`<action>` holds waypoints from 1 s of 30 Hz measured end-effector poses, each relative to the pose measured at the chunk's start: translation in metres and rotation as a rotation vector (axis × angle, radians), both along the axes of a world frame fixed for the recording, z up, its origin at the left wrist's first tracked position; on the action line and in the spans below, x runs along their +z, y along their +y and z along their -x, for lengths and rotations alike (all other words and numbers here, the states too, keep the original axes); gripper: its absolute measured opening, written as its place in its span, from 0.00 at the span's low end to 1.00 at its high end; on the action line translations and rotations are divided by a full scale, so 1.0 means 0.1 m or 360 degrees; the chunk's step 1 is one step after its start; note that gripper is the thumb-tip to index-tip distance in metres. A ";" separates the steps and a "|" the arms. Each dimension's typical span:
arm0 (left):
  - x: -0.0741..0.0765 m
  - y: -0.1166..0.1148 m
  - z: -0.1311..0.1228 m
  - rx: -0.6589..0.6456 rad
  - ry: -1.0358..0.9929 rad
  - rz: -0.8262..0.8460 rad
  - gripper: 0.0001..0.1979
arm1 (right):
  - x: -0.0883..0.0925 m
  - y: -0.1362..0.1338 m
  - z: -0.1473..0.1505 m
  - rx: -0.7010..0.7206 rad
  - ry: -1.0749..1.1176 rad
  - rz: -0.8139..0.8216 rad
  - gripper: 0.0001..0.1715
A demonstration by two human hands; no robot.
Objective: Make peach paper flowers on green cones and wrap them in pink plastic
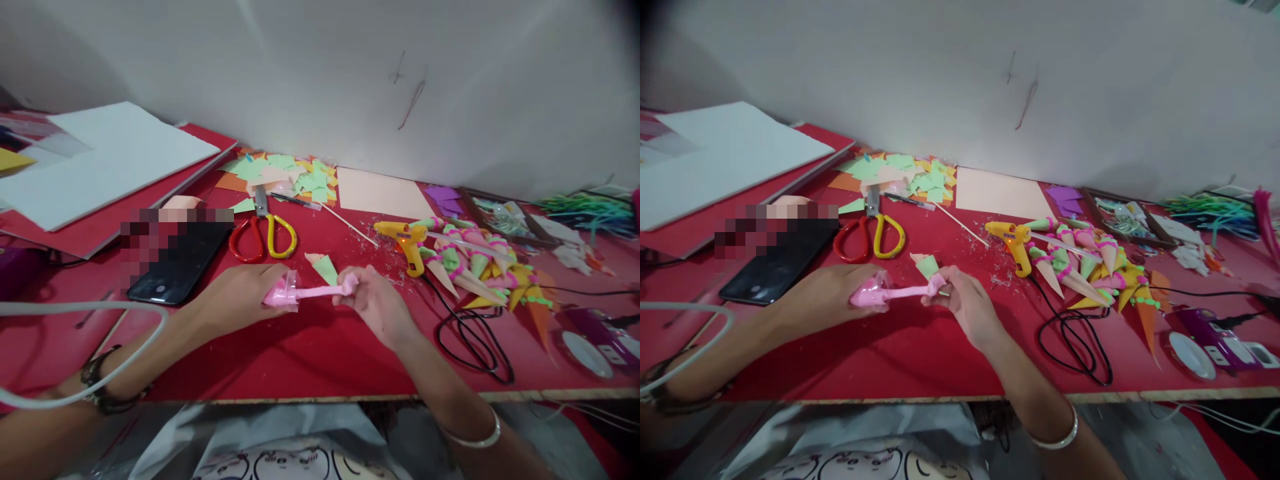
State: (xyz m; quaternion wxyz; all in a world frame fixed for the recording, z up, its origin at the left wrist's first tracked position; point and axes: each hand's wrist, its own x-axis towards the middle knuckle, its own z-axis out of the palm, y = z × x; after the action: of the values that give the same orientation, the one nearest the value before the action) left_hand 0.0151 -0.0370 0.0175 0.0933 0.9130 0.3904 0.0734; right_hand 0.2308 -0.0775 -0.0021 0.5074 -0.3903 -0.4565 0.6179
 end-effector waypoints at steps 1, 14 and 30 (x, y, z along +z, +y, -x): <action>-0.01 0.02 0.01 0.0023 0.0006 0.0006 0.16 | -0.02 0.01 -0.01 -0.0092 0.0013 0.0061 0.18; 0.01 0.02 -0.06 -0.0080 -0.0036 -0.0120 0.11 | 0.15 -0.06 0.18 0.0083 -0.1007 -0.0521 0.13; -0.05 -0.01 -0.05 -0.0056 -0.0068 -0.0141 0.26 | 0.11 -0.17 0.26 0.0286 -0.1548 -0.0681 0.12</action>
State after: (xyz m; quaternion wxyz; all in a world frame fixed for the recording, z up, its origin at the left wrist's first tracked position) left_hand 0.0198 -0.0377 0.0127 0.0623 0.9211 0.3686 0.1085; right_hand 0.2049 -0.0942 0.0085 0.2507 -0.4788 -0.7861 0.2999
